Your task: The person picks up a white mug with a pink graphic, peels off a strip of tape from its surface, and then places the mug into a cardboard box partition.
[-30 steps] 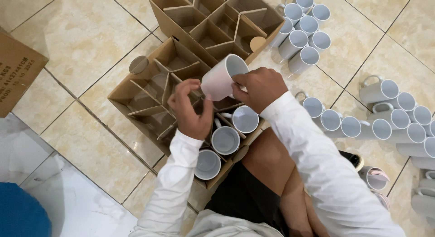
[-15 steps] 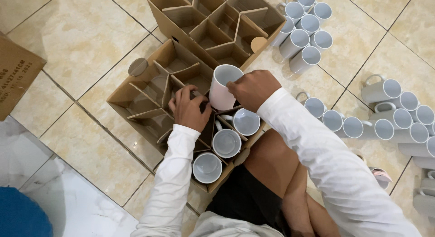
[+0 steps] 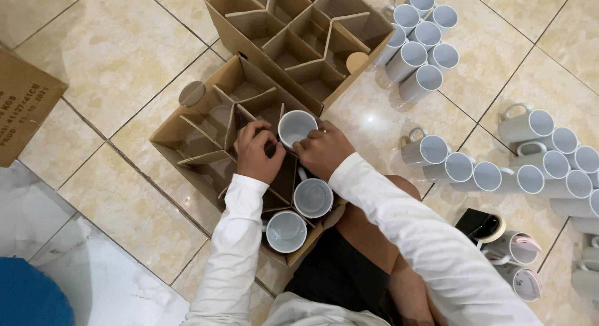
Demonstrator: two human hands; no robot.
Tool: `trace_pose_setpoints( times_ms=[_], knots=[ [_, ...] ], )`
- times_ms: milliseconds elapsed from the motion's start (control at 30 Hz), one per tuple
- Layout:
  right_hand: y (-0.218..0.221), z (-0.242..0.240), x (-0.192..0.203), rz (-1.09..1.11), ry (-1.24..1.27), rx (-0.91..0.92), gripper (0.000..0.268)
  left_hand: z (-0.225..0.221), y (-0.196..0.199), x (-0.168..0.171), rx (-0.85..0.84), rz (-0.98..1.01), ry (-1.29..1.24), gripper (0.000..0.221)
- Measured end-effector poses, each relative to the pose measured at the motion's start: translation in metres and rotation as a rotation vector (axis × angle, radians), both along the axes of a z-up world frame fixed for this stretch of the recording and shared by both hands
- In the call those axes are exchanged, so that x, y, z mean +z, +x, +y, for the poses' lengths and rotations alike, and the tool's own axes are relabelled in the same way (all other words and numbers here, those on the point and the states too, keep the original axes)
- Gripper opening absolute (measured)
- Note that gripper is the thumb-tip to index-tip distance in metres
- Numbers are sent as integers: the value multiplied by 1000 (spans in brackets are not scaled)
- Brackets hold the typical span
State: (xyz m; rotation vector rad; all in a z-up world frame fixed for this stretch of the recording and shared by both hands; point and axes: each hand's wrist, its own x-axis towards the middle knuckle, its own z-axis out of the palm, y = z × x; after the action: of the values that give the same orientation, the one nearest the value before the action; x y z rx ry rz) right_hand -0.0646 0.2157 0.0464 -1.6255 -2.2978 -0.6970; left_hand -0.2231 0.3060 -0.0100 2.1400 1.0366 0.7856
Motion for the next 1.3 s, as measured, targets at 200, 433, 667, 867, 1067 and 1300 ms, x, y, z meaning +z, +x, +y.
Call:
trace_pose_setpoints(
  times_ms=[200, 433, 667, 867, 1067, 1300],
  knots=[
    [7, -14, -56, 167, -41, -81, 8, -1, 4, 4, 14, 44, 13, 13],
    [2, -77, -9, 422, 5, -202, 19, -24, 26, 34, -36, 198, -58, 27],
    [45, -184, 18, 759, -70, -403, 16, 10, 47, -1, -66, 493, -45, 40],
    [63, -236, 11, 912, 57, -494, 16, 15, 45, 3, -83, 460, -70, 39],
    [66, -256, 8, 1007, 156, -535, 13, -4, 51, 12, -104, 635, -74, 18],
    [69, -268, 0, 1060, 197, -578, 11, -27, 58, 53, -146, 682, -124, 28]
  ],
)
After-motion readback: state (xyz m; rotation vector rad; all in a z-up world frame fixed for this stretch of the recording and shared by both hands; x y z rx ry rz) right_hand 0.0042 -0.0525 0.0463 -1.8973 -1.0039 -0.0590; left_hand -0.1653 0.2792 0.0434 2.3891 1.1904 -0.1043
